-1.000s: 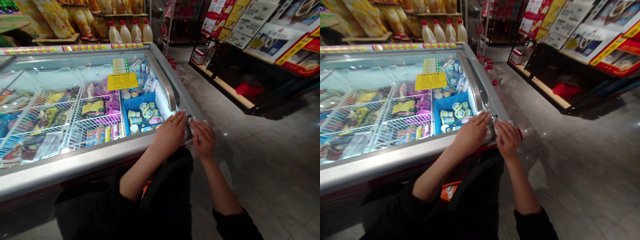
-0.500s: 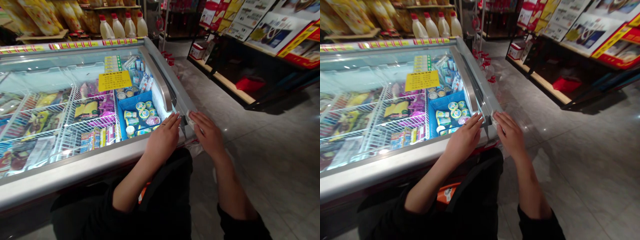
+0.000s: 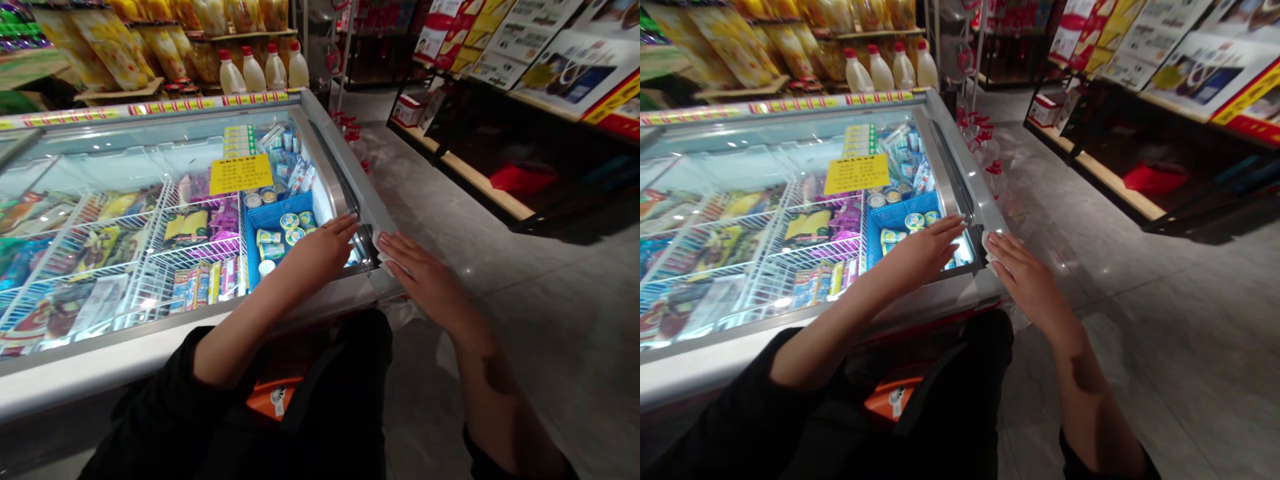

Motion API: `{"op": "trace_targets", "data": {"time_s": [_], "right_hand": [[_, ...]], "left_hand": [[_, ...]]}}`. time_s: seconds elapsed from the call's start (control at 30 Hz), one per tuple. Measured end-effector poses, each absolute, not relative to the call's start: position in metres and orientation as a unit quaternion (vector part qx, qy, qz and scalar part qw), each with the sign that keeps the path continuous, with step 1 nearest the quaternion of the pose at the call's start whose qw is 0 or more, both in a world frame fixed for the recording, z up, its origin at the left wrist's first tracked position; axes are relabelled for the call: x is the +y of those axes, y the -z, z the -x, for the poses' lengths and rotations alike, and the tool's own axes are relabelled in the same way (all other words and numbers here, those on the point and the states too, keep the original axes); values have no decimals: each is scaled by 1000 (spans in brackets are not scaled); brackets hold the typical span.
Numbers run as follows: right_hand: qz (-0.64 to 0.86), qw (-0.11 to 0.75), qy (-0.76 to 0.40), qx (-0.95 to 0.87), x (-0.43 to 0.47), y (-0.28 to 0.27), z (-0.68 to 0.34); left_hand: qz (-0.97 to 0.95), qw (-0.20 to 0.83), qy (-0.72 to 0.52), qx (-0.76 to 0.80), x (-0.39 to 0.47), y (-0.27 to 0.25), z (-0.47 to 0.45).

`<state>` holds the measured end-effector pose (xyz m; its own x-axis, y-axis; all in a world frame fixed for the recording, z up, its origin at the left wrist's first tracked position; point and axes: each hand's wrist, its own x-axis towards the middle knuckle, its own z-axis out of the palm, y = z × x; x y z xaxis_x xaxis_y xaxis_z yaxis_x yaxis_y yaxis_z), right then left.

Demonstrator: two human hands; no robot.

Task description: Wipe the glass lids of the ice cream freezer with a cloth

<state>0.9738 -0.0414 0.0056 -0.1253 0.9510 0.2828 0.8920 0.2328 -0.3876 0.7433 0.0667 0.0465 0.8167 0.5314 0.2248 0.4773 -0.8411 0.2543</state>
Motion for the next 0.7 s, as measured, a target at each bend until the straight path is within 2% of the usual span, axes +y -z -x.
{"op": "trace_targets", "data": {"time_s": [0.2,0.5,0.7], "right_hand": [[602,215,-47,-767,15,-4,-974],[605,250,-72,-752,-10,-9,-977],[609,229,-64,-757,55,-8,-978]], "left_hand": [[-934,36,-206,290,123,-33,-763],[-924,87,-263,265,146,-10,-751],[-895,105,-306,306,152,-5,-756]]}}
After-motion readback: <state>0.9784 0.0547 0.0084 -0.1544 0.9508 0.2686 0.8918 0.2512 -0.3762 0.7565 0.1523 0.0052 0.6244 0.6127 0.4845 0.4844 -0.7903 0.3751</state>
